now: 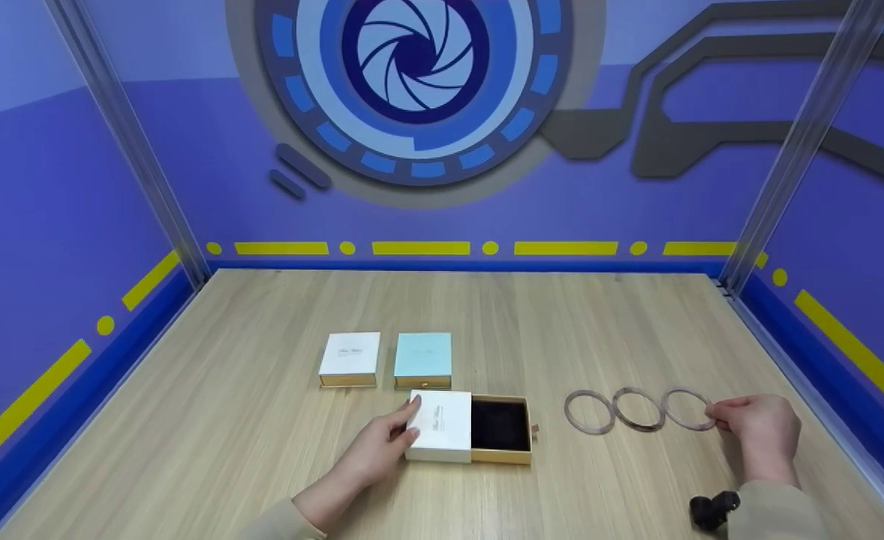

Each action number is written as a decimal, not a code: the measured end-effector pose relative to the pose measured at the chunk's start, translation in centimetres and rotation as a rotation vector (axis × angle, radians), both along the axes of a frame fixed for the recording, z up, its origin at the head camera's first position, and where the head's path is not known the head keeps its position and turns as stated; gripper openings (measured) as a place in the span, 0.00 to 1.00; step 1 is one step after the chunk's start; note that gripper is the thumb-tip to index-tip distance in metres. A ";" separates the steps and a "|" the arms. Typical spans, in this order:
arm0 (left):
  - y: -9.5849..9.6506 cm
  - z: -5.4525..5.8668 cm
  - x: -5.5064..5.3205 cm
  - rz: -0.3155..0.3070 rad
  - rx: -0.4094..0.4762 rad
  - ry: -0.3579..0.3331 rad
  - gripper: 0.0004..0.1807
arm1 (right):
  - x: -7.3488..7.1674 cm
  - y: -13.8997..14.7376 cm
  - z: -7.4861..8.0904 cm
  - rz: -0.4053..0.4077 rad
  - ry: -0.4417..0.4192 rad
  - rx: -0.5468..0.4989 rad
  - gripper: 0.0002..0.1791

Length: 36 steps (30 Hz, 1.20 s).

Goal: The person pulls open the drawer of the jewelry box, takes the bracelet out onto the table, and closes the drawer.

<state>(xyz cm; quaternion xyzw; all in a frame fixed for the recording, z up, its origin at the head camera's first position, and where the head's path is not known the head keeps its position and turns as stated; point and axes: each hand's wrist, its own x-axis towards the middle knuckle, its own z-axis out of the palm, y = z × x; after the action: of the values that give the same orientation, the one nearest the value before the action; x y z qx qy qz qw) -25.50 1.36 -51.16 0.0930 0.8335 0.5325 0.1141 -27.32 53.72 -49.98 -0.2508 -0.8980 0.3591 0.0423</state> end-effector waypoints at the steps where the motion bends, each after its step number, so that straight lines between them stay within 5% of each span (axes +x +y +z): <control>1: 0.0 0.0 0.0 0.000 0.001 0.001 0.30 | -0.1 0.0 0.0 -0.007 0.000 -0.013 0.16; 23: -0.1 0.0 0.1 -0.017 -0.023 0.033 0.29 | -0.7 0.8 -0.8 -0.055 -0.036 -0.119 0.17; 36: 0.0 0.0 0.0 -0.010 -0.021 0.021 0.30 | -1.5 1.7 -1.8 -0.128 -0.005 -0.287 0.14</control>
<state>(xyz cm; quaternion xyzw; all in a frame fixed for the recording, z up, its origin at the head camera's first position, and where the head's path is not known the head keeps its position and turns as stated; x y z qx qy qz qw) -25.48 1.33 -51.11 0.1015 0.8398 0.5220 0.1092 -28.86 55.37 -51.82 -0.3117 -0.8197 0.4798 0.0263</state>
